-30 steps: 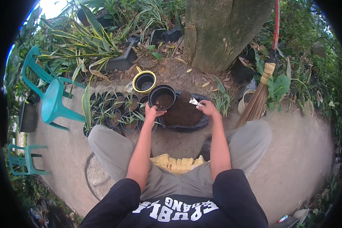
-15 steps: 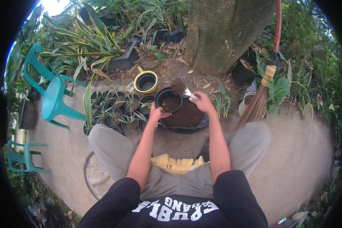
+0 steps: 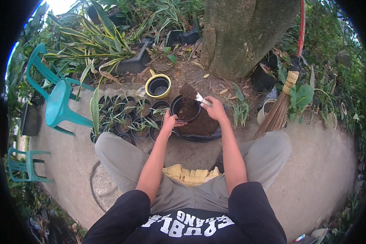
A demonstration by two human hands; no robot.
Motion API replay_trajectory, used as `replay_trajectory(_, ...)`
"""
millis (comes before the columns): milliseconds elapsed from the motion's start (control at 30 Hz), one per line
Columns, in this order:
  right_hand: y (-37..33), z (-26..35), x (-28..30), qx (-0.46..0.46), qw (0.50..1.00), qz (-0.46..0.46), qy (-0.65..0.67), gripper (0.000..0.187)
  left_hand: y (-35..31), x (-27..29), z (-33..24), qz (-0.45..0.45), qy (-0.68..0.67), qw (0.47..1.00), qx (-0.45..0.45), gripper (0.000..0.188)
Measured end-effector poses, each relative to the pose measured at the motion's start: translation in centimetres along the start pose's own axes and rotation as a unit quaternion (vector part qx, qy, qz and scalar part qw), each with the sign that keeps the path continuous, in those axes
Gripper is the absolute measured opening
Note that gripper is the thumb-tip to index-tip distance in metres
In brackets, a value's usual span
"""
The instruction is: The person fills a black plastic pot with soil using a trowel, places a small green plant into the pot, and firms the soil around the base of the plant.
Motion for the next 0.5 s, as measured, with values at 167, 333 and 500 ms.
replay_trajectory(167, -0.3, 0.7, 0.3, -0.008, 1.000, -0.009, -0.016, 0.036, -0.7, -0.8, -0.2, -0.002, 0.010, 1.000, -0.003, 0.044)
replay_trajectory(333, -0.4, 1.2, 0.3, -0.014, 0.999, -0.010, -0.038, 0.037, -0.4, -0.4, -0.6, -0.008, -0.001, 1.000, -0.007, 0.045)
replay_trajectory(500, -0.5, 1.2, -0.2, -0.021, 0.999, -0.018, -0.040, 0.036, 0.2, -0.6, 0.0, 0.001, -0.005, 1.000, -0.015, 0.046)
Point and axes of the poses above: each hand's wrist, its own y-axis towards the middle knuckle, its own x-axis out of the back of the hand, z = x × y, the point moved 6 cm from there along y, towards the middle knuckle, and after that the axes turned 3 degrees about -z, right-handed, at the moved point
